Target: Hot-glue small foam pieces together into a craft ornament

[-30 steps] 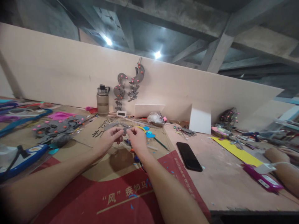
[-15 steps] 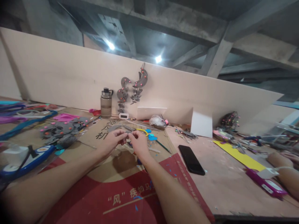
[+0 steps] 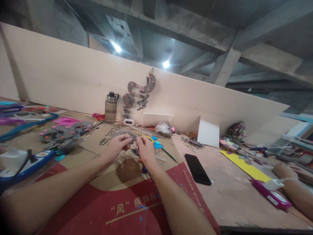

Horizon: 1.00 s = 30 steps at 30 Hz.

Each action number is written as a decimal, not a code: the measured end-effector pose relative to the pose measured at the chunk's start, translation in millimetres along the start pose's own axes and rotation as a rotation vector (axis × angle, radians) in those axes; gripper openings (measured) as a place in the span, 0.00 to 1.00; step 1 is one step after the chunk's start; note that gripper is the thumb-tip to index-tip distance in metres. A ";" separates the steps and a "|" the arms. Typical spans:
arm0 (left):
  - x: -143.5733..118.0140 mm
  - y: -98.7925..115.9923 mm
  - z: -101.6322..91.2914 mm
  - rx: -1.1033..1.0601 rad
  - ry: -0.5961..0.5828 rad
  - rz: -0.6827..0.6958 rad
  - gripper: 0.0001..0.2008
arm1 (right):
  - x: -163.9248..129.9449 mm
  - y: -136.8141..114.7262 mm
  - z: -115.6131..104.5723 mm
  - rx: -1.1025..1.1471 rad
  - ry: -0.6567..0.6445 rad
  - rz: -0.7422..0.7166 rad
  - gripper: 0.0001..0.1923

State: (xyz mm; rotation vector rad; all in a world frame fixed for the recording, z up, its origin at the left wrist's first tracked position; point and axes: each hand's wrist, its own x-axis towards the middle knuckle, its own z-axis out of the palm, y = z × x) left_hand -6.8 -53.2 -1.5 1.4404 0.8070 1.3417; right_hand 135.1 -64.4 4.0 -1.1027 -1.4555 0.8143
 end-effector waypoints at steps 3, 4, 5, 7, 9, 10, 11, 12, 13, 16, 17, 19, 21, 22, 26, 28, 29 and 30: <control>0.0 -1.3 -0.9 0.009 0.003 -0.005 0.13 | 0.3 0.3 1.8 -0.036 -0.016 0.009 0.13; 0.2 -1.7 -1.2 0.012 -0.001 -0.007 0.13 | 0.2 0.2 2.4 -0.047 -0.018 0.010 0.12; 0.4 -2.1 -1.3 0.014 -0.008 -0.011 0.13 | 0.1 0.1 2.9 -0.053 -0.016 0.010 0.12; 0.7 -2.5 -1.2 0.014 -0.026 -0.021 0.13 | -0.2 0.0 3.4 -0.063 -0.012 0.008 0.11; 0.8 -2.7 -0.6 0.008 -0.041 -0.028 0.13 | -0.4 -0.2 3.0 -0.068 -0.001 0.015 0.10; 0.7 -2.8 -0.2 0.000 -0.051 -0.029 0.13 | -0.4 -0.4 2.5 -0.067 0.004 0.023 0.09; 0.7 -3.0 0.1 -0.010 -0.064 -0.030 0.13 | -0.4 -0.7 1.9 -0.063 0.009 0.031 0.09; 0.6 -3.4 0.2 -0.020 -0.075 -0.031 0.13 | -0.4 -1.1 1.4 -0.056 0.014 0.039 0.10; 0.6 -3.8 0.3 -0.030 -0.086 -0.033 0.14 | -0.3 -1.3 0.9 -0.047 0.022 0.043 0.10; 1.2 -5.7 0.1 -0.044 -0.105 -0.042 0.15 | 0.2 -1.2 0.4 -0.036 0.037 0.049 0.10; 1.4 -6.5 -0.1 -0.041 -0.103 -0.041 0.15 | 0.3 -0.9 0.5 -0.038 0.039 0.052 0.10; 2.0 -7.8 -0.4 -0.023 -0.091 -0.039 0.14 | 0.4 0.3 0.9 -0.042 0.039 0.057 0.11; 2.2 -8.4 -0.4 -0.003 -0.077 -0.038 0.13 | 0.5 1.4 1.1 -0.042 0.032 0.060 0.11; 2.2 -8.4 -0.4 0.001 -0.069 -0.039 0.13 | 0.6 1.8 1.1 -0.038 0.026 0.062 0.11; 1.9 -7.1 0.1 -0.020 -0.036 -0.047 0.12 | 1.3 2.5 0.7 0.050 -0.028 0.067 0.15; 2.1 -7.0 -0.2 -0.021 -0.020 -0.048 0.12 | 1.8 2.8 0.9 0.103 -0.038 0.075 0.17; 2.3 -7.4 -0.5 -0.017 -0.013 -0.046 0.12 | 2.1 3.0 1.1 0.114 -0.032 0.078 0.17; 2.7 -8.1 -0.8 -0.010 -0.008 -0.044 0.11 | 2.3 3.4 1.3 0.112 -0.026 0.080 0.17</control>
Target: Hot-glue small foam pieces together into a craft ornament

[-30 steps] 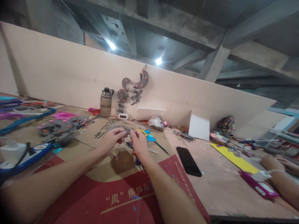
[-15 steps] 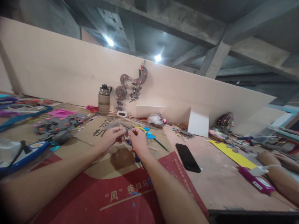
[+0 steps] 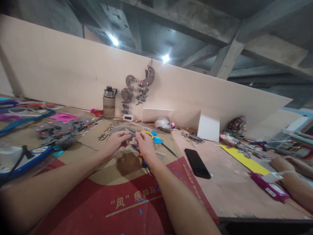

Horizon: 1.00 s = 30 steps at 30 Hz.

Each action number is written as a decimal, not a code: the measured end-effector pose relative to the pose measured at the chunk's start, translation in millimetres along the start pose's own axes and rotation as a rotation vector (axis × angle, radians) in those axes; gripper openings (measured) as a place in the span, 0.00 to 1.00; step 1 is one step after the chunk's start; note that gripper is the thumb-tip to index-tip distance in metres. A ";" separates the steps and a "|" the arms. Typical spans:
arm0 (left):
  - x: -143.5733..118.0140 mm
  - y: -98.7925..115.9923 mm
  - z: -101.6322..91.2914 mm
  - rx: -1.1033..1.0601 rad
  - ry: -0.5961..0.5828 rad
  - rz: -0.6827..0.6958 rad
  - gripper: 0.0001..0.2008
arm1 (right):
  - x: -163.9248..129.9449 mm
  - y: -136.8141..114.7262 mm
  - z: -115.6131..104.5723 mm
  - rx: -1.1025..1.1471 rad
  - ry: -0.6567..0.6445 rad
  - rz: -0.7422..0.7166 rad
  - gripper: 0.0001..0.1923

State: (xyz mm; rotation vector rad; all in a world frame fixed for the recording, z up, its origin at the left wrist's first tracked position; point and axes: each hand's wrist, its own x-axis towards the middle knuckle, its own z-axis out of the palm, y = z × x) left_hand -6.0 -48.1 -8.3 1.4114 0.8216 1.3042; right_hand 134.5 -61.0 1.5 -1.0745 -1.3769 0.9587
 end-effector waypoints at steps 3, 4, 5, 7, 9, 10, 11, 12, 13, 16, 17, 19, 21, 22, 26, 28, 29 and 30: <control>1.2 -2.8 -1.3 0.025 0.003 0.005 0.11 | 0.6 1.2 0.0 -0.046 0.000 -0.006 0.16; 1.5 -3.5 -1.5 0.033 0.002 0.007 0.11 | 0.8 1.6 -0.3 -0.060 -0.004 -0.008 0.15; 1.5 -3.9 -1.6 0.037 0.002 0.006 0.11 | 1.0 1.8 -0.6 -0.070 -0.004 -0.009 0.15; 0.9 -3.5 -1.0 0.030 -0.006 -0.002 0.12 | 1.4 1.9 -1.5 -0.079 0.012 -0.011 0.14; -0.3 -1.6 0.3 0.000 -0.039 -0.013 0.12 | 1.3 1.4 -2.4 -0.083 0.039 -0.010 0.13; -0.9 -0.4 1.0 -0.019 -0.057 -0.018 0.13 | 1.1 0.9 -2.7 -0.083 0.054 -0.011 0.13; -1.4 0.8 1.6 -0.036 -0.071 -0.020 0.13 | 0.8 0.4 -2.9 -0.082 0.065 -0.012 0.13; -1.7 1.8 2.1 -0.051 -0.079 -0.023 0.13 | 0.3 -0.2 -2.8 -0.075 0.067 -0.010 0.13; -1.8 2.7 2.5 -0.067 -0.079 -0.030 0.13 | -0.2 -0.9 -2.6 -0.058 0.063 -0.005 0.13; -1.0 3.6 2.5 -0.173 -0.058 -0.074 0.13 | -1.7 -2.7 -1.2 0.033 0.030 0.013 0.14; -0.7 3.6 2.3 -0.227 -0.053 -0.096 0.13 | -2.0 -3.1 -0.6 0.055 0.019 0.016 0.14; -0.3 3.3 2.2 -0.316 -0.041 -0.130 0.13 | -2.0 -3.2 0.3 0.049 -0.004 0.007 0.15; -0.4 3.2 2.6 -0.347 -0.029 -0.141 0.13 | -1.5 -2.2 0.7 -0.018 -0.021 -0.009 0.15; -0.6 3.2 3.1 -0.345 -0.025 -0.140 0.14 | -1.1 -1.3 0.6 -0.059 -0.018 -0.022 0.14; -2.3 4.3 5.3 -0.340 -0.038 -0.133 0.15 | 0.3 2.5 -1.3 -0.193 0.036 -0.116 0.09; -3.0 5.2 5.8 -0.351 -0.035 -0.137 0.15 | 0.5 3.4 -2.6 -0.230 0.036 -0.157 0.09; -3.2 5.6 5.8 -0.356 -0.031 -0.143 0.15 | 0.4 3.4 -3.1 -0.242 0.033 -0.169 0.09; -3.4 5.8 5.7 -0.359 -0.025 -0.149 0.15 | 0.3 3.3 -3.5 -0.250 0.034 -0.175 0.09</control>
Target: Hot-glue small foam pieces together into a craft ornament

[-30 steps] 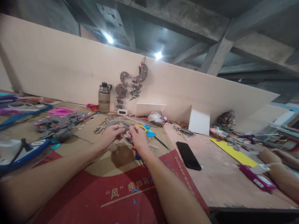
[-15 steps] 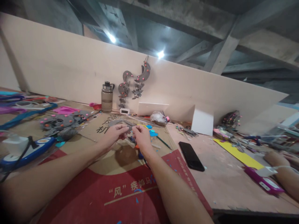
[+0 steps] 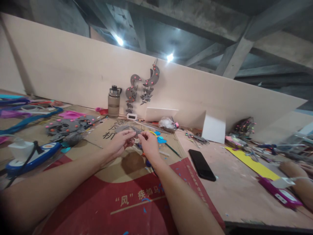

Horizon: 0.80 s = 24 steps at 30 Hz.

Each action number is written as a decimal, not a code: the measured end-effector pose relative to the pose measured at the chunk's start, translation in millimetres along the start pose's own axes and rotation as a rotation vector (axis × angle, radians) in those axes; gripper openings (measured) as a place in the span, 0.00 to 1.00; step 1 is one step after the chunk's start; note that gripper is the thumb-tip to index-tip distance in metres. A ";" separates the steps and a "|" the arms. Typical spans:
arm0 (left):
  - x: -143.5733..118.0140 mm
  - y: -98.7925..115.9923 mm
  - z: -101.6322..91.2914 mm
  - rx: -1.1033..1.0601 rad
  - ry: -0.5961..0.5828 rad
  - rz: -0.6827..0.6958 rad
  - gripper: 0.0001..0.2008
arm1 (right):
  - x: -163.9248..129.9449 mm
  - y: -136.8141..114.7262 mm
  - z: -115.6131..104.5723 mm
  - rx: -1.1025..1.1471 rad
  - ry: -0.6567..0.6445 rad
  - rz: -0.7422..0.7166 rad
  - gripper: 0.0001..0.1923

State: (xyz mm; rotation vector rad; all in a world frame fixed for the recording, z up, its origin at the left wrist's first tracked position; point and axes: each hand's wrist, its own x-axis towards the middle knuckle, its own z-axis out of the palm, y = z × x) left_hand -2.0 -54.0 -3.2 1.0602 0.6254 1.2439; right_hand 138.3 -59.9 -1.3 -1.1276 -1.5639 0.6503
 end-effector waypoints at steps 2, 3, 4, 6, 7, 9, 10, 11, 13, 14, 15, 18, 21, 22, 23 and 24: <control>-0.1 0.2 -0.3 -0.005 0.008 -0.010 0.14 | -0.1 -0.7 -0.9 -0.009 0.006 0.001 0.09; -0.1 0.1 -0.6 -0.005 0.010 -0.014 0.14 | -0.2 -1.1 -1.2 -0.014 0.010 0.003 0.09; 0.0 -0.1 -0.8 -0.005 0.012 -0.016 0.14 | -0.2 -1.6 -1.5 -0.019 0.017 0.003 0.09; 0.1 -0.6 -0.9 -0.007 0.012 -0.018 0.14 | -0.4 -2.7 -1.8 -0.028 0.030 0.009 0.09; 0.2 -0.8 -0.9 -0.010 0.012 -0.019 0.14 | -0.6 -3.4 -1.8 -0.026 0.038 0.014 0.09; 0.2 -0.8 -0.6 -0.018 0.012 -0.017 0.13 | -1.1 -5.0 -1.6 0.000 0.045 0.025 0.09; 0.3 -0.7 -0.4 -0.022 0.013 -0.017 0.13 | -1.3 -5.9 -1.5 0.017 0.038 0.031 0.09; 0.4 -0.4 -0.2 -0.026 0.017 -0.016 0.13 | -1.4 -6.8 -1.4 0.034 0.026 0.038 0.10; 0.8 0.2 -0.1 -0.034 0.032 -0.014 0.12 | -1.1 -8.2 -1.9 0.063 0.003 0.052 0.11; 1.1 0.4 -0.2 -0.037 0.041 -0.013 0.12 | -0.7 -8.7 -2.4 0.073 -0.005 0.059 0.11; 1.6 0.6 -0.5 -0.040 0.051 -0.011 0.12 | -0.1 -9.1 -3.3 0.081 -0.005 0.064 0.11; 3.8 1.2 -2.9 -0.046 0.090 -0.006 0.11 | 2.7 -9.4 -7.4 0.088 0.021 0.070 0.11; 8.0 4.0 -8.1 -0.070 0.139 0.013 0.10 | 6.6 -9.2 -12.7 0.098 0.055 0.072 0.11; 10.0 5.9 -10.5 -0.080 0.153 0.026 0.10 | 7.9 -8.9 -14.3 0.108 0.067 0.075 0.11; 12.2 8.3 -13.2 -0.090 0.164 0.042 0.10 | 9.1 -8.6 -15.9 0.118 0.082 0.081 0.11; 14.5 11.2 -16.0 -0.098 0.175 0.059 0.10 | 10.2 -8.1 -17.3 0.126 0.097 0.086 0.11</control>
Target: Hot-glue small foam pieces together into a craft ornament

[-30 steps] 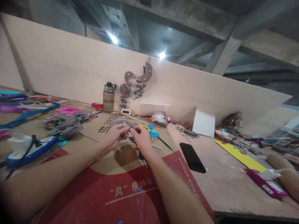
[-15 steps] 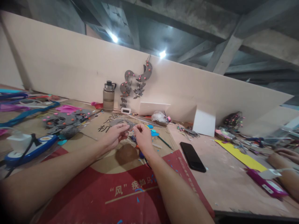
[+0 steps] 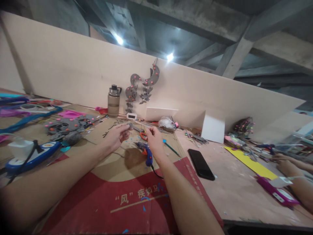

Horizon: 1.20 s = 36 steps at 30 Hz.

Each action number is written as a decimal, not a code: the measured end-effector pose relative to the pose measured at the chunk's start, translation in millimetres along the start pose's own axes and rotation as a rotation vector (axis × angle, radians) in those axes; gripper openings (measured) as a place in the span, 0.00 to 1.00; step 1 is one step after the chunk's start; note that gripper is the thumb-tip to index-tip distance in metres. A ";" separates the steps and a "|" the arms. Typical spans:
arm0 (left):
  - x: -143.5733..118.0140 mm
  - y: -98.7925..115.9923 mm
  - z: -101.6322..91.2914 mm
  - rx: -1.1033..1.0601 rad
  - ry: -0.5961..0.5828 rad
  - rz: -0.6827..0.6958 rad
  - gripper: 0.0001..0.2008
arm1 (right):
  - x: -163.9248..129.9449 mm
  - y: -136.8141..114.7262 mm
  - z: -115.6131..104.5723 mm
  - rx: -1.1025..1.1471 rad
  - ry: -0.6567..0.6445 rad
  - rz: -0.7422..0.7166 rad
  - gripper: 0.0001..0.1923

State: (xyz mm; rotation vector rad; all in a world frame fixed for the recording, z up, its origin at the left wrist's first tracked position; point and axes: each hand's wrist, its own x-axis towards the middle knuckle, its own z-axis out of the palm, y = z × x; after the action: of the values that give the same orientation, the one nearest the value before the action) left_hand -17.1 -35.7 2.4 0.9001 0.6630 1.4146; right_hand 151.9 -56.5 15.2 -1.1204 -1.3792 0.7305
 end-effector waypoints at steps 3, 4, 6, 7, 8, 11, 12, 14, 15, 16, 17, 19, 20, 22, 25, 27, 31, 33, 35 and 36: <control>8.8 11.7 -6.7 -0.046 0.035 0.063 0.09 | 2.7 0.9 -2.9 -0.002 0.033 0.010 0.11; 11.3 16.0 -8.9 -0.071 0.050 0.090 0.08 | 3.4 1.1 -3.3 -0.011 0.039 0.012 0.11; 15.6 24.3 -13.7 -0.111 0.095 0.129 0.08 | 4.6 0.7 -3.2 -0.033 0.040 0.027 0.10; 17.5 28.0 -16.1 -0.123 0.121 0.144 0.08 | 5.4 -0.1 -2.7 -0.044 0.034 0.039 0.10; 19.4 31.1 -18.7 -0.129 0.142 0.151 0.07 | 6.3 -1.4 -2.0 -0.056 0.025 0.052 0.09; 24.8 36.8 -26.2 -0.144 0.189 0.153 0.07 | 9.4 -7.8 -0.4 -0.099 -0.011 0.065 0.09; 26.4 37.5 -28.3 -0.150 0.204 0.153 0.07 | 10.5 -10.4 -0.9 -0.118 -0.016 0.058 0.09; 28.7 37.6 -31.2 -0.156 0.228 0.150 0.08 | 12.7 -15.2 -4.6 -0.178 -0.019 0.030 0.08; 29.3 37.1 -31.8 -0.153 0.233 0.151 0.08 | 14.0 -16.8 -8.0 -0.218 -0.019 0.011 0.09; 29.4 36.2 -31.9 -0.147 0.232 0.155 0.08 | 15.4 -17.6 -12.3 -0.263 -0.018 -0.011 0.09; 29.3 35.2 -31.4 -0.137 0.224 0.158 0.08 | 17.1 -17.5 -17.3 -0.311 -0.016 -0.033 0.09; 28.3 32.3 -29.5 -0.108 0.203 0.166 0.08 | 21.7 -14.2 -28.4 -0.411 -0.005 -0.073 0.09; 27.8 30.6 -28.2 -0.089 0.195 0.172 0.09 | 24.6 -11.3 -33.6 -0.458 0.005 -0.088 0.09; 26.8 26.8 -25.9 -0.044 0.190 0.188 0.10 | 30.7 -4.0 -41.6 -0.564 0.014 -0.114 0.09; 24.8 21.4 -23.1 0.021 0.164 0.217 0.11 | 39.6 7.1 -43.6 -0.796 -0.070 -0.140 0.09; 22.6 19.4 -21.3 0.043 0.123 0.218 0.12 | 45.6 13.0 -37.5 -0.952 -0.167 -0.132 0.10; 16.9 19.5 -16.3 0.052 0.093 0.199 0.13 | 63.0 25.5 -15.4 -1.089 -0.273 -0.106 0.08; 14.0 20.8 -13.5 0.056 0.078 0.214 0.15 | 73.9 34.3 -3.5 -1.136 -0.311 -0.091 0.08; 11.3 21.9 -11.0 0.070 0.043 0.231 0.16 | 83.5 44.4 6.9 -1.176 -0.349 -0.072 0.08; 10.0 22.3 -9.7 0.078 0.023 0.237 0.16 | 87.1 49.3 11.3 -1.191 -0.367 -0.066 0.08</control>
State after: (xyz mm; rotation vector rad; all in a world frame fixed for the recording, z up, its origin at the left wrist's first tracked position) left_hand -36.5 -26.0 17.3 1.0516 0.6485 1.6202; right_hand 160.9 42.8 1.2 -1.8710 -2.2505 -0.0317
